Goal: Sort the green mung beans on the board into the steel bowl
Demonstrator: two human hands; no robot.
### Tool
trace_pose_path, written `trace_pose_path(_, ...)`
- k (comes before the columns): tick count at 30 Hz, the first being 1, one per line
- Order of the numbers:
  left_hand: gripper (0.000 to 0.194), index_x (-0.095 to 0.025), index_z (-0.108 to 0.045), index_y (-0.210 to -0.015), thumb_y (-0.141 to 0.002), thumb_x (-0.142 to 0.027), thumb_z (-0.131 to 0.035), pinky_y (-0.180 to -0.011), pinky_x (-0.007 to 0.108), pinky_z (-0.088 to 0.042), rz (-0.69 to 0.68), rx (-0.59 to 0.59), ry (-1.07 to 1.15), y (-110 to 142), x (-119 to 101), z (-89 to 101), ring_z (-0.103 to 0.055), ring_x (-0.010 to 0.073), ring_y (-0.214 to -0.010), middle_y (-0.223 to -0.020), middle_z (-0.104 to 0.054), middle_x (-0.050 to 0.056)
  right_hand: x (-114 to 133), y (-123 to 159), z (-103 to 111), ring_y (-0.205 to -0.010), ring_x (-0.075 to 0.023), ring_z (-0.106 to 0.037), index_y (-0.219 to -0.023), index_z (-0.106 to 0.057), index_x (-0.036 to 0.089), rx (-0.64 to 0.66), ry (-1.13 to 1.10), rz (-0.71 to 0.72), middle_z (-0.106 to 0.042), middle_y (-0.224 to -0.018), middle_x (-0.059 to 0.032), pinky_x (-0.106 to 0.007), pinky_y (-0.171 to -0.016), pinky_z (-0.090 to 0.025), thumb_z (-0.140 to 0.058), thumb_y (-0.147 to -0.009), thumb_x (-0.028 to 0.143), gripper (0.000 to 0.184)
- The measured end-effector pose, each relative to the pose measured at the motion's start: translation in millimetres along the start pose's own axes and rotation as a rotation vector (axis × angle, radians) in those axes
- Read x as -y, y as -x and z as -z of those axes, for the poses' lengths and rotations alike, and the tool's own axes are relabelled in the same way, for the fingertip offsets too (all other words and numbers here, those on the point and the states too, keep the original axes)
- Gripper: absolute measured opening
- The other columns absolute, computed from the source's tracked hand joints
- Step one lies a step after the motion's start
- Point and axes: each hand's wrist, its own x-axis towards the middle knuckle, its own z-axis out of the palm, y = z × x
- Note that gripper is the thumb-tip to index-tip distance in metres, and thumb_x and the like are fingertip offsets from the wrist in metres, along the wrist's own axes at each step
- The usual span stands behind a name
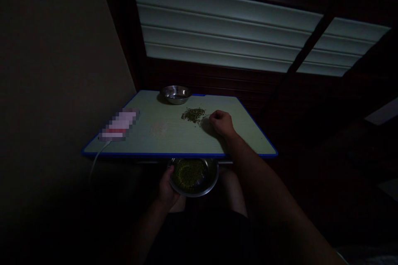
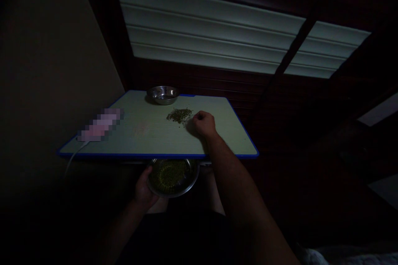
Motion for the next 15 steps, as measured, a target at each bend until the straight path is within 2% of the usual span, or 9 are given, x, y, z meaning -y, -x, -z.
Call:
trace_pose_path(6,0.021,-0.017,-0.072,-0.086,-0.075,-0.031,-0.06,-0.097,0.049,-0.046,0.013,-0.047,-0.024,0.6,-0.6,-3.1,-0.063,0.032,-0.109,-0.087,-0.076,0.009,0.5,1.0,-0.2,-0.061,-0.013,-0.053,-0.063,-0.061,0.017,0.038,0.007,-0.02,-0.059,-0.06,0.0016,-0.025,-0.059,-0.04,-0.053,-0.061,0.025,0.011)
trace_pose_path(15,0.023,-0.016,-0.072,-0.087,-0.075,-0.03,-0.059,-0.097,0.049,-0.046,0.006,-0.041,-0.012,2.9,-1.4,-5.4,-0.065,0.0324,-0.105,-0.086,-0.076,0.01,1.8,1.4,-1.1,-0.061,-0.0127,-0.053,-0.066,-0.062,0.017,0.109,-0.013,0.0,-0.062,-0.063,0.0006,-0.025,-0.061,-0.041,-0.056,-0.063,0.029,0.014)
